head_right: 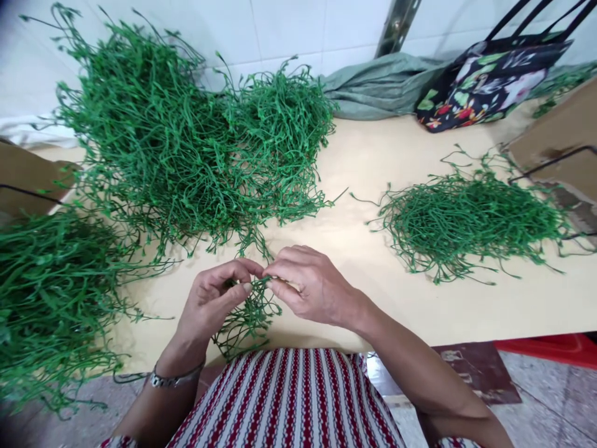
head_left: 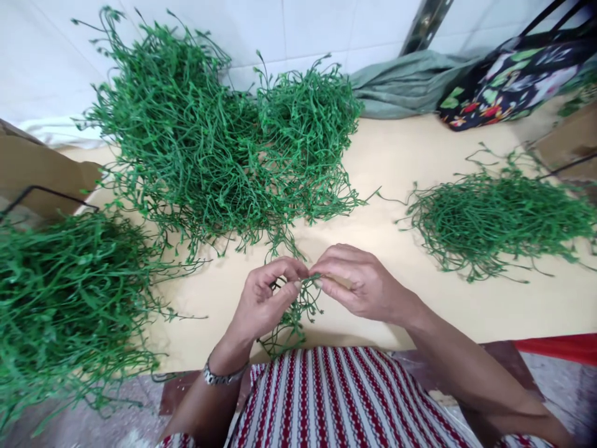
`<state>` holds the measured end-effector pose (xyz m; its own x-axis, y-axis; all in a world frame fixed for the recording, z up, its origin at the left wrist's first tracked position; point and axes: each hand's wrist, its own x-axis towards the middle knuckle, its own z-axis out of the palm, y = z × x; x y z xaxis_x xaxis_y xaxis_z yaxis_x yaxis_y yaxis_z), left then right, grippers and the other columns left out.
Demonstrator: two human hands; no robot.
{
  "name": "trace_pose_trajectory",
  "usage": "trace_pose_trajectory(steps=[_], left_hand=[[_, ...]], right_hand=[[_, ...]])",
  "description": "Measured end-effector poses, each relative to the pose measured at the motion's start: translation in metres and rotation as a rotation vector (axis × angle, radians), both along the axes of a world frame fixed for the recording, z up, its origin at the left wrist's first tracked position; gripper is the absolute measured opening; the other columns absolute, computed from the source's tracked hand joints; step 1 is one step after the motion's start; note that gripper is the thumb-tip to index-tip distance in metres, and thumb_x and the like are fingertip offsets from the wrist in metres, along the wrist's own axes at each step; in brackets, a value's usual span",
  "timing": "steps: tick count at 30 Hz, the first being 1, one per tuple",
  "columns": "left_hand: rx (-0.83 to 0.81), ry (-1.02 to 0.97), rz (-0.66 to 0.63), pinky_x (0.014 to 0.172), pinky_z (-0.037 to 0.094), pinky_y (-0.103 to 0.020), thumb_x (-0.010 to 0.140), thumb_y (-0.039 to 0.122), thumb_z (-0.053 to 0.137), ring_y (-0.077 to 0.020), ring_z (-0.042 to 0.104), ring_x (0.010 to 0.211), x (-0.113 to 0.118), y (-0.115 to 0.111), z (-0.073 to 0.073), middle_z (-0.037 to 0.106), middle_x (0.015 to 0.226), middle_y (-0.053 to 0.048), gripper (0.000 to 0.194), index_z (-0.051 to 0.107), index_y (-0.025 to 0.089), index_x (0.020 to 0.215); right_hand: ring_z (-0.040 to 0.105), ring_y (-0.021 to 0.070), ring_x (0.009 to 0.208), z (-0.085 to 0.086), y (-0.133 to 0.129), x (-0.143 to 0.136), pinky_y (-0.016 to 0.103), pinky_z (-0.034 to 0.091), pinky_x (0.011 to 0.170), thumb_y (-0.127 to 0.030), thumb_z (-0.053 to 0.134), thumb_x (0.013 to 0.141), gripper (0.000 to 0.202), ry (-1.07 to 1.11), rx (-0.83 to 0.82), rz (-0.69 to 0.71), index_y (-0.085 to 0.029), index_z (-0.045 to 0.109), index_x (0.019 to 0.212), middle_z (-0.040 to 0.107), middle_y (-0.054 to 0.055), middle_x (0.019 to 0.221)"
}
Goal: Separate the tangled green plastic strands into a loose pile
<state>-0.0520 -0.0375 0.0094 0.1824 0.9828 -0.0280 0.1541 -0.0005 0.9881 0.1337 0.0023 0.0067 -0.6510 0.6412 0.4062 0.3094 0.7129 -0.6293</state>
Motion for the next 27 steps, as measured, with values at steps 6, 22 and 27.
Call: trace_pose_trajectory(steps=[6, 22, 27], left_hand=[[-0.004, 0.294, 0.058, 0.062, 0.04, -0.022, 0.074, 0.011, 0.049, -0.011, 0.05, 0.064, 0.002, -0.001, 0.005, 0.055, 0.066, 0.002, 0.009, 0.057, 0.015, 0.075], [0.056, 0.283, -0.056, 0.053, 0.036, -0.021, 0.084, 0.02, 0.046, -0.0093, 0.043, 0.053, 0.01, -0.007, -0.007, 0.05, 0.056, 0.001, 0.022, 0.058, 0.014, 0.067], [0.17, 0.47, -0.154, 0.05, 0.032, -0.021, 0.082, 0.017, 0.044, -0.0095, 0.041, 0.05, 0.009, -0.005, 0.003, 0.047, 0.051, 0.002, 0.023, 0.06, 0.015, 0.065]], right_hand=[[0.054, 0.0161, 0.073, -0.003, 0.004, 0.004, 0.032, 0.043, 0.07, -0.016, 0.044, 0.086, 0.019, -0.187, 0.201, -0.045, -0.013, 0.063, 0.083, 0.062, 0.007, 0.076], [0.058, 0.0152, 0.094, -0.025, -0.01, -0.009, 0.031, 0.051, 0.079, -0.016, 0.036, 0.09, 0.026, 0.06, -0.078, 0.04, -0.014, 0.048, 0.114, 0.062, 0.009, 0.103], [0.051, 0.0128, 0.058, -0.015, -0.017, -0.005, 0.025, 0.043, 0.053, -0.01, 0.034, 0.085, 0.022, -0.171, 0.122, -0.049, -0.014, 0.055, 0.079, 0.057, 0.003, 0.066]])
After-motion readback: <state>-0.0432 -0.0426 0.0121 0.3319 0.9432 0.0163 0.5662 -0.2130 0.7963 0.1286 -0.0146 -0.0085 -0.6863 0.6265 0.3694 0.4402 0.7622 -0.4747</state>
